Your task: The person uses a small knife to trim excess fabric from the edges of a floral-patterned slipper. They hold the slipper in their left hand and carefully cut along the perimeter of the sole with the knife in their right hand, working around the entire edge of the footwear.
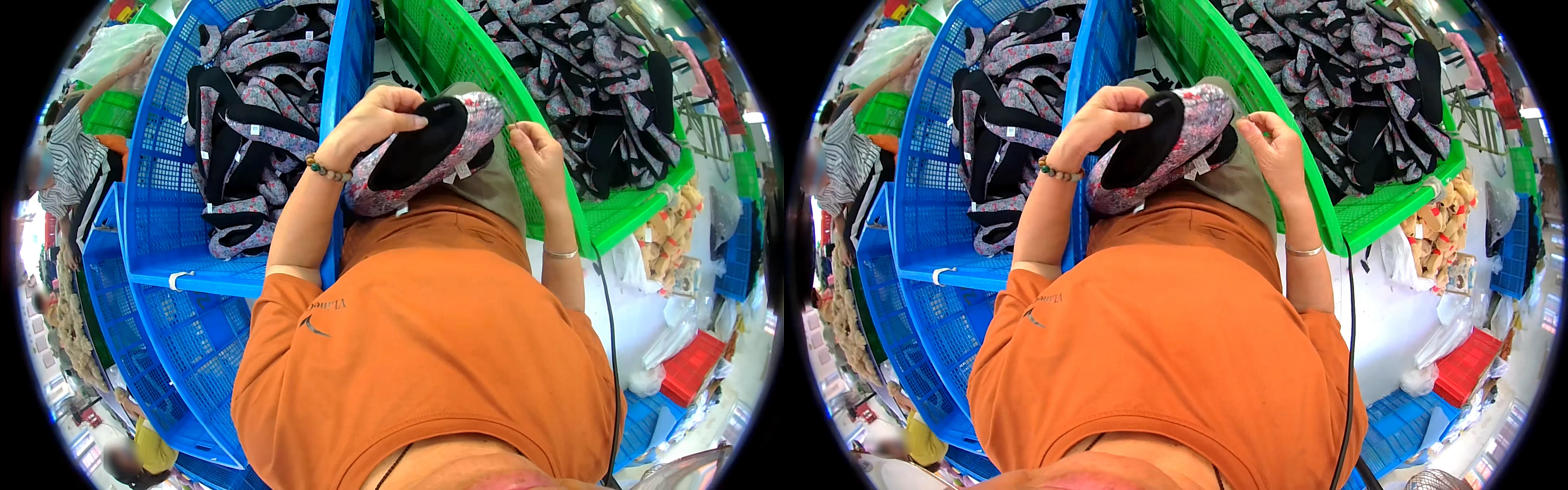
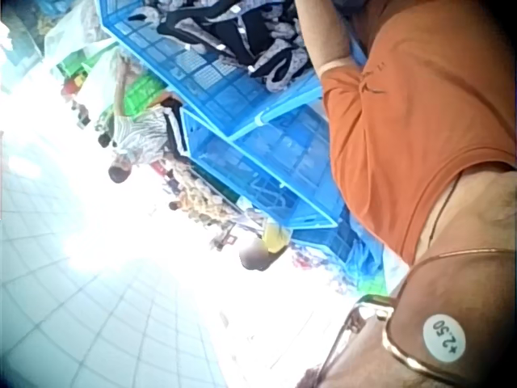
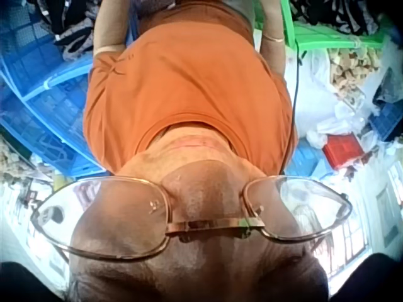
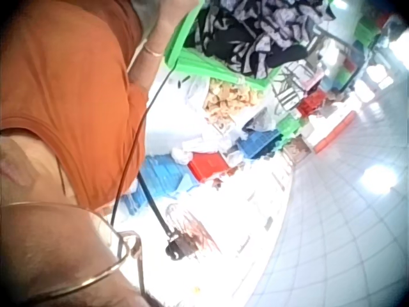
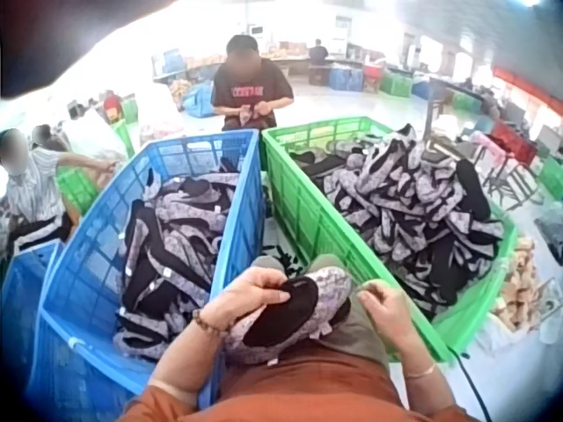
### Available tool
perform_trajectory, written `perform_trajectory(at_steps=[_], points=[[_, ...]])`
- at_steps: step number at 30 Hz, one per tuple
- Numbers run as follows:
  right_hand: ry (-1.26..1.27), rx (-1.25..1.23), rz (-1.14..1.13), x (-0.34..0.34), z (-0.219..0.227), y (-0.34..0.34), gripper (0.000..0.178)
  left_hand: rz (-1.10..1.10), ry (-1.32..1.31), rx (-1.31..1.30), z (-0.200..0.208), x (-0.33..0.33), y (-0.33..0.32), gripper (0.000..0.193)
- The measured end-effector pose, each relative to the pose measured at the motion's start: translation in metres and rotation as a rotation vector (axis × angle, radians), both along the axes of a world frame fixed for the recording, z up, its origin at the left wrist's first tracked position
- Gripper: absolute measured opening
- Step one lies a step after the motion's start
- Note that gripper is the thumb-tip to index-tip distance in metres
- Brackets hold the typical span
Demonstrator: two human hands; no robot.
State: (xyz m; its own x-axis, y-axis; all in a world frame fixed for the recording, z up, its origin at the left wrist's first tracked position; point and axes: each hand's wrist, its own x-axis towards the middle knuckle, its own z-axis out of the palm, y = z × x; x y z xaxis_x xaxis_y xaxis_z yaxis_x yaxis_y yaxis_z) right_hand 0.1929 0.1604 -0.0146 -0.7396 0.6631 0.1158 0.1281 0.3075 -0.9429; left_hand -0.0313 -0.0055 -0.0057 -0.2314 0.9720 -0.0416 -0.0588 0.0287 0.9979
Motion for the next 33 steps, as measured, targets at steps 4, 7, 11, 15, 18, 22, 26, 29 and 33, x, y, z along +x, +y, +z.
perform_trajectory(at_steps=[4, 7, 11, 15, 18, 22, 26, 29, 33], points=[[0.293, -0.562, 0.229, -0.013, -0.012, -0.013, 0.052, 0.038, -0.516, 0.102, 0.009, 0.002, 0.000, 0.019], [0.369, -0.731, 0.340, -0.034, -0.003, -0.034, 0.056, 0.128, -0.541, 0.048, -0.010, 0.010, 0.006, 0.021], [0.361, -0.770, 0.314, -0.047, 0.000, -0.051, 0.046, 0.207, -0.449, -0.119, -0.007, 0.026, 0.011, 0.016], [0.348, -0.834, 0.221, -0.044, -0.001, -0.049, 0.033, 0.447, 0.196, 0.028, -0.043, 0.022, 0.018, 0.014], [0.395, -0.786, 0.195, -0.042, -0.005, -0.044, 0.028, 0.457, 0.298, 0.020, -0.025, 0.033, 0.017, 0.014], [0.515, -0.730, 0.101, -0.041, 0.008, -0.047, 0.018, 0.138, -0.334, 0.000, -0.011, 0.032, 0.014, 0.034], [0.565, -0.741, 0.000, -0.042, 0.018, -0.033, 0.012, -0.055, -0.390, 0.060, -0.002, 0.037, 0.008, 0.041], [0.573, -0.745, -0.070, -0.047, 0.021, -0.025, 0.018, -0.054, -0.373, 0.000, -0.003, 0.034, 0.010, 0.041], [0.589, -0.663, -0.174, -0.056, 0.025, -0.013, 0.019, 0.097, -0.121, 0.052, 0.004, 0.028, 0.012, 0.037]])
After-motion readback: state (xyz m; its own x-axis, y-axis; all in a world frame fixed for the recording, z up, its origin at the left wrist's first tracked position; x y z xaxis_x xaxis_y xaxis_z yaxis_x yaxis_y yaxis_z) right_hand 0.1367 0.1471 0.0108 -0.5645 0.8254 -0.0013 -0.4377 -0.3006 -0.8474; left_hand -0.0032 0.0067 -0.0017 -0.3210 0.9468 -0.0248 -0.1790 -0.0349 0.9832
